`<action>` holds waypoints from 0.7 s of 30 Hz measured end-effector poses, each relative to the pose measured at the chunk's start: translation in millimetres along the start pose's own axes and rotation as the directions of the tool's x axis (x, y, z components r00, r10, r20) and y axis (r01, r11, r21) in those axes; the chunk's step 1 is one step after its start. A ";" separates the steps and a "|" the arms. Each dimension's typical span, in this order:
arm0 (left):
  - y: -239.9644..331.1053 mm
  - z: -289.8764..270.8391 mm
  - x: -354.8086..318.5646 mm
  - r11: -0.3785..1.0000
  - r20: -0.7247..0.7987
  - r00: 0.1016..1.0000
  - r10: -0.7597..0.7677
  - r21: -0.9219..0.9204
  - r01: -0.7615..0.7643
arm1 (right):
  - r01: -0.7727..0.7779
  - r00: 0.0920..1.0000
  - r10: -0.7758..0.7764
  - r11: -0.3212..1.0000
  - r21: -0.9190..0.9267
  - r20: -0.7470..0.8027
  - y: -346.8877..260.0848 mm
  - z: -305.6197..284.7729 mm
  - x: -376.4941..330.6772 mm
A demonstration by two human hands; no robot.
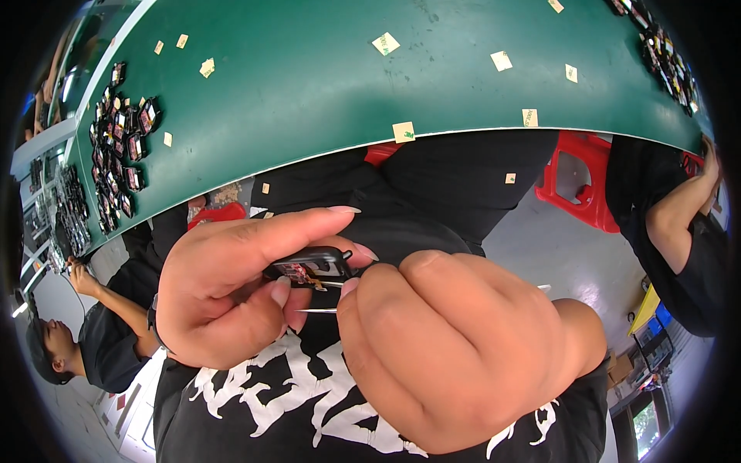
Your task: Assembling smartwatch components on a factory conveyor belt using hands and small tools.
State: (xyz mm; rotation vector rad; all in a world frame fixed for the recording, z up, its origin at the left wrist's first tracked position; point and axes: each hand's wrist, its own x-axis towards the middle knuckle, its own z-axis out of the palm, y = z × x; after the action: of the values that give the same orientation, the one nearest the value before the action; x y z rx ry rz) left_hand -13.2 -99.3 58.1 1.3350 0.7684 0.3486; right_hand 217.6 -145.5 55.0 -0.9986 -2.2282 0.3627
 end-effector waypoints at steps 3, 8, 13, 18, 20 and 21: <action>-0.9 0.2 0.7 0.999 -0.008 1.000 0.008 0.045 -0.008 | -0.022 0.999 0.022 1.000 -0.004 0.042 2.1 -0.6 2.1; 0.9 -1.5 1.5 0.987 -0.034 0.989 -0.146 -0.064 0.144 | 0.027 0.996 -0.019 0.996 -0.090 0.083 4.0 -5.0 6.6; -6.5 -10.6 6.7 0.974 -0.098 0.973 -0.211 -0.098 0.202 | -0.183 0.980 0.172 0.976 0.115 0.098 14.6 -20.6 4.8; -9.3 -16.5 6.2 0.948 -0.093 0.976 -0.195 -0.272 0.164 | -0.362 0.930 0.348 0.923 0.131 0.118 23.3 -33.8 -0.4; -6.8 -21.6 9.9 0.942 -0.066 0.979 -0.194 -0.291 0.167 | -0.494 0.869 0.480 0.859 0.135 0.122 23.6 -32.4 -1.3; -2.0 -24.2 13.1 0.922 -0.039 0.969 -0.245 -0.318 0.221 | -0.498 0.866 0.484 0.857 0.132 0.127 24.4 -31.9 0.1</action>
State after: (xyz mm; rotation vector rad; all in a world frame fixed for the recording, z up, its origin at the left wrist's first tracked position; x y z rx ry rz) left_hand -20.6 -73.7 51.3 0.9255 0.8885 0.3179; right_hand 252.4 -129.6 66.8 -1.4836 -1.9522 0.8148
